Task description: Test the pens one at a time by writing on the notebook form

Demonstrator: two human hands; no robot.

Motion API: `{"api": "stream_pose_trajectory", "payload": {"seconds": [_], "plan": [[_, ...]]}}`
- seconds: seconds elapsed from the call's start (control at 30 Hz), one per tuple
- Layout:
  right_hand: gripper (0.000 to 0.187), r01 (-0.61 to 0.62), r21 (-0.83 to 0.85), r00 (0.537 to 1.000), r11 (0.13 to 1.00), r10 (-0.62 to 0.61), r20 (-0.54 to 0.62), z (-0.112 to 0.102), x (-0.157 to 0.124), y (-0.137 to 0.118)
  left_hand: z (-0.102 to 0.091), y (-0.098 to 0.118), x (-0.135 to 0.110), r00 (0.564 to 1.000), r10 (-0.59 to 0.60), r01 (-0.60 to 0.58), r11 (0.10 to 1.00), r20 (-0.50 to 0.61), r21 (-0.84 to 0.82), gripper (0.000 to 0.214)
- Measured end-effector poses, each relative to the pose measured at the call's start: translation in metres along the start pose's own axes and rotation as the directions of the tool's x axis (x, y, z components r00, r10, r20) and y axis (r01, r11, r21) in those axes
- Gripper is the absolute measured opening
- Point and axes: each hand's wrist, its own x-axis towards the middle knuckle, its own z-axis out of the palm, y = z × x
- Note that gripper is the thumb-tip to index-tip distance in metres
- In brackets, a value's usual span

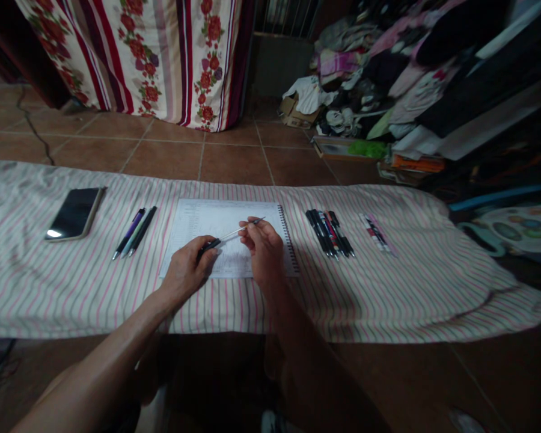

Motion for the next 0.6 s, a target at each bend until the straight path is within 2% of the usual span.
{"api": "stream_pose_trajectory", "payload": {"seconds": [0.3, 0.6], "plan": [[0.018, 0.002, -0.023, 0.999, 1.0, -0.001, 0.042, 0.0018, -0.0014, 0.0023, 0.0008, -0.0017, 0.0, 1.0, -0.005, 0.004, 1.0, 0.016, 0.004, 0.026], [0.015, -0.03, -0.044, 0.993, 0.999, 0.035, 0.109, 0.0035, -0.0052, 0.0012, 0.0026, -0.0056, -0.0001, 0.999, 0.051, -0.051, 0.999, 0.003, 0.004, 0.027]]}}
